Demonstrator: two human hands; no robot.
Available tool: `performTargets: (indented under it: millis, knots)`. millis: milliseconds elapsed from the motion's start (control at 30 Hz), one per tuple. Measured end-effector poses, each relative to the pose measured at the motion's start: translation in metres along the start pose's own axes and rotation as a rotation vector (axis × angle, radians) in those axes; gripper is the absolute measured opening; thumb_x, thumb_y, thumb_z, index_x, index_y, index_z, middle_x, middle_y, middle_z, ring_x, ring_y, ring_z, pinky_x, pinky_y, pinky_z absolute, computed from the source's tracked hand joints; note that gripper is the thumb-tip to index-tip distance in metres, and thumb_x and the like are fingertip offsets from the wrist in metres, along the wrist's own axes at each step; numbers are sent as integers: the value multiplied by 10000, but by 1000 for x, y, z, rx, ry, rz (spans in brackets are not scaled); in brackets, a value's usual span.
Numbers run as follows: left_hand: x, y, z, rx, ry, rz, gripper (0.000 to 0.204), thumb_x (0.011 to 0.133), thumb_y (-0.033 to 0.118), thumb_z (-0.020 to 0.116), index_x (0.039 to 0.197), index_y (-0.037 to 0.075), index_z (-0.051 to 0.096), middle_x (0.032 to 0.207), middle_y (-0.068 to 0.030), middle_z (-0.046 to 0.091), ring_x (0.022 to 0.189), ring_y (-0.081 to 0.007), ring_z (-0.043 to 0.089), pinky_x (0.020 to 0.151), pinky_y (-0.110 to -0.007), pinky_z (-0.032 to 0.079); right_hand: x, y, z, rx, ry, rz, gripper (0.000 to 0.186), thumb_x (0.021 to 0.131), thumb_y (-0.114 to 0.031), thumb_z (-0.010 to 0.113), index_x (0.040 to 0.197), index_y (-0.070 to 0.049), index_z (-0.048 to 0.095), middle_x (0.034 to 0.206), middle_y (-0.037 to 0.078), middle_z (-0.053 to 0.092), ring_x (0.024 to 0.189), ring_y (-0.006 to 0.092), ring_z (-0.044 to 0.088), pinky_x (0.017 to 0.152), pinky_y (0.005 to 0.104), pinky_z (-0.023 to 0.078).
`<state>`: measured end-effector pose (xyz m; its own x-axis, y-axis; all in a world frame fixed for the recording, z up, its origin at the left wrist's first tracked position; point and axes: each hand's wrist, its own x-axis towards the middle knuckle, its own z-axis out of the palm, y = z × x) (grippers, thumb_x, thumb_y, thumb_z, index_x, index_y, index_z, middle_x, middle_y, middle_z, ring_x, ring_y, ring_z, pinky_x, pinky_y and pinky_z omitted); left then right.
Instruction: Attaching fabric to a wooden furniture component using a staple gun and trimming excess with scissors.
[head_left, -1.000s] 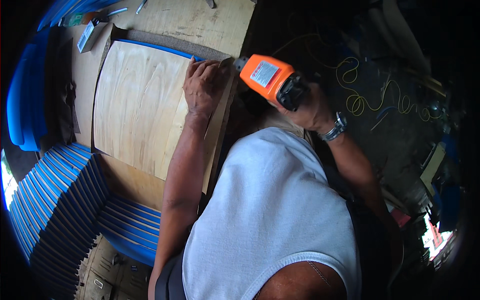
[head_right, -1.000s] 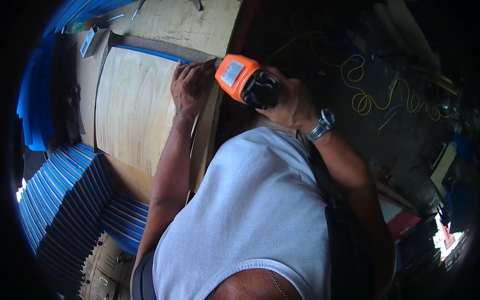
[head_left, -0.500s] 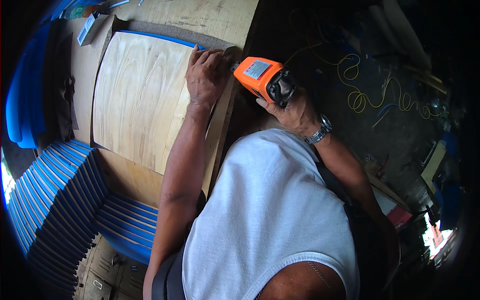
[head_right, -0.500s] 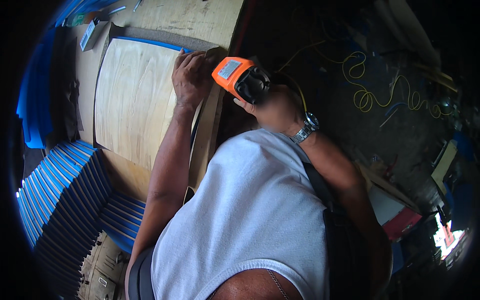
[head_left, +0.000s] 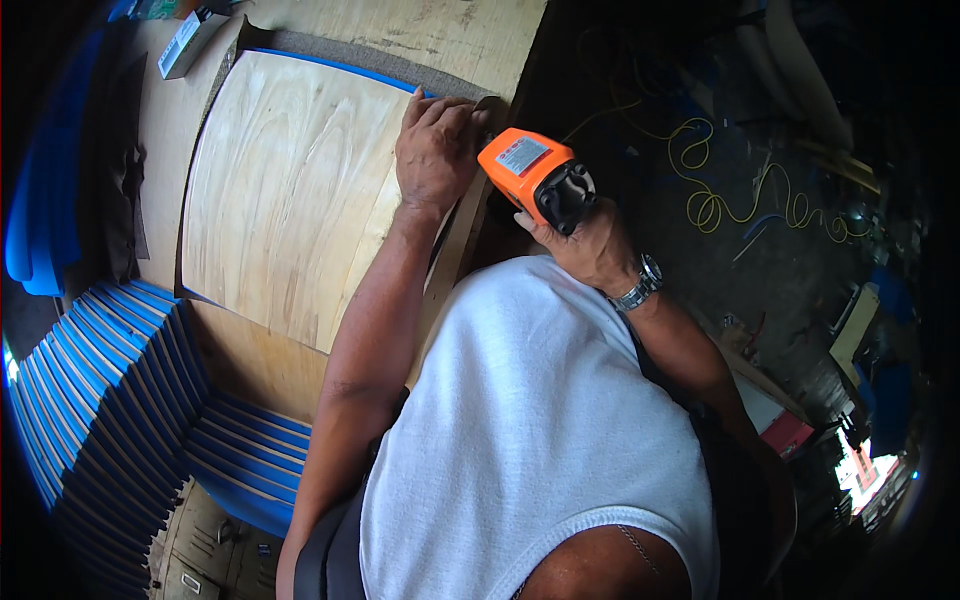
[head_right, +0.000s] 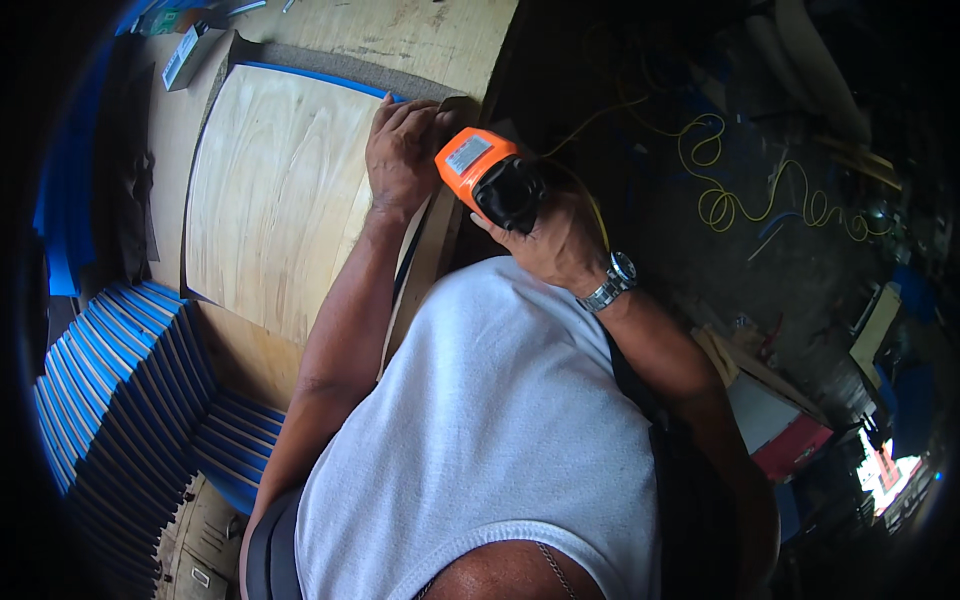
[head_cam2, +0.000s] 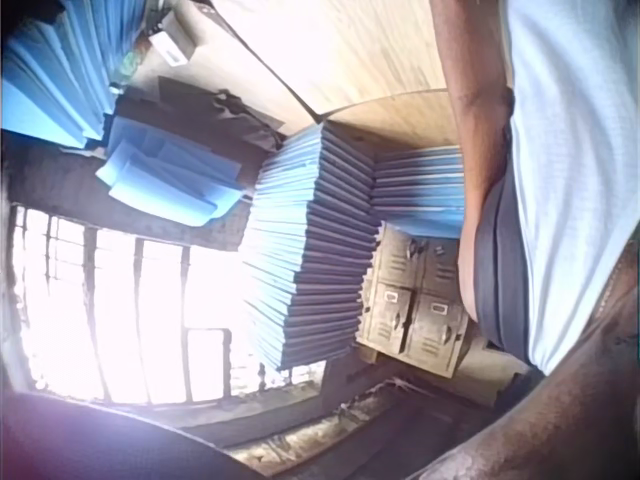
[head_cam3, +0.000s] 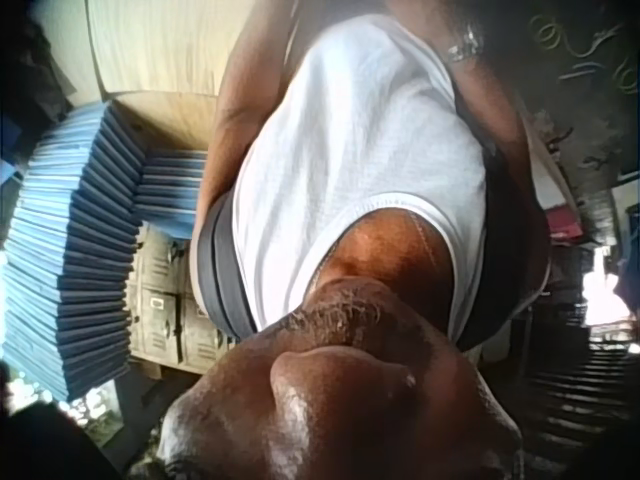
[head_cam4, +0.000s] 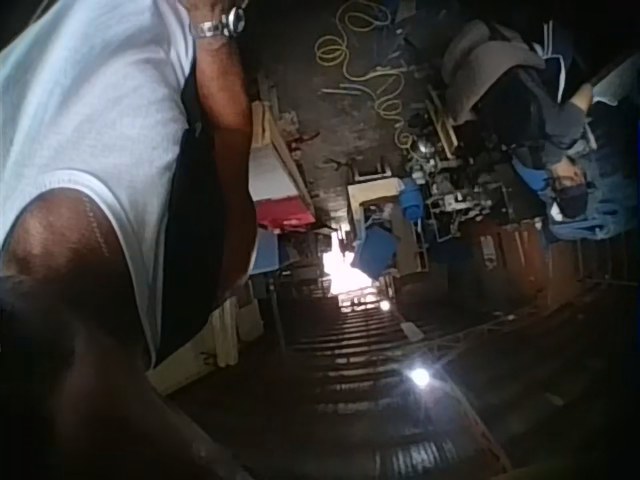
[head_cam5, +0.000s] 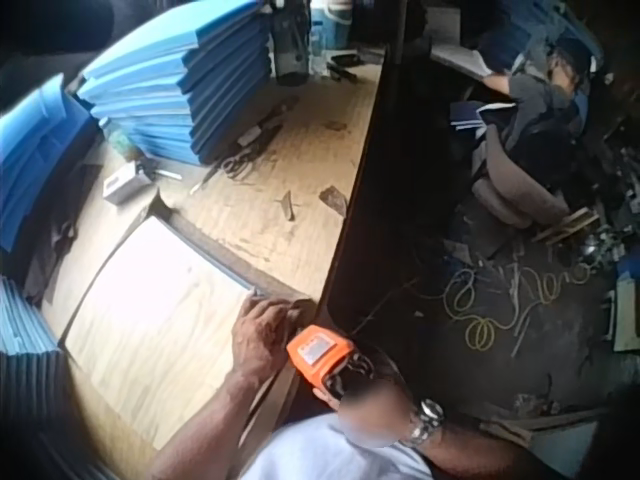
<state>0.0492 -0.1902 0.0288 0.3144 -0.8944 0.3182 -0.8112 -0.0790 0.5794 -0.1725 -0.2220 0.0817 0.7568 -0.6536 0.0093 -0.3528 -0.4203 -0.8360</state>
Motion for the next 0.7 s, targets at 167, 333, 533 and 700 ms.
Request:
performTargets:
  millis: [167,333,533,700]
  knots:
    - [-7,0,-4,-109,56,-79,163,967,191,642,982,44,711,1037,-95,734,1052,-293,666,1127,-475,401,-4,-6,1,-73,-16,65,273,932,-282,748,1022,-36,672,709,78,656,578,249,629,560,352,515]
    - [-6,-5,-8,-308,168,-186,240,976,273,630,1031,48,694,1032,-112,718,1102,-328,632,1142,-490,366,-16,0,-42,224,-69,47,317,937,-293,745,1103,-35,668,732,32,646,581,181,611,565,324,504]
    - [-1,11,-24,41,-72,10,373,877,359,706,1122,79,683,1157,-101,691,1214,-316,574,1179,-508,297,-27,21,-73,110,-49,141,376,931,-327,747,1152,-34,665,773,21,650,650,158,620,617,332,508]
    - [-11,19,-23,187,-141,-13,508,774,379,762,1178,92,651,1237,-92,649,1282,-302,526,1186,-528,266,-16,36,-89,58,-96,127,383,911,-333,760,1133,-33,675,797,60,690,723,194,661,676,359,527]
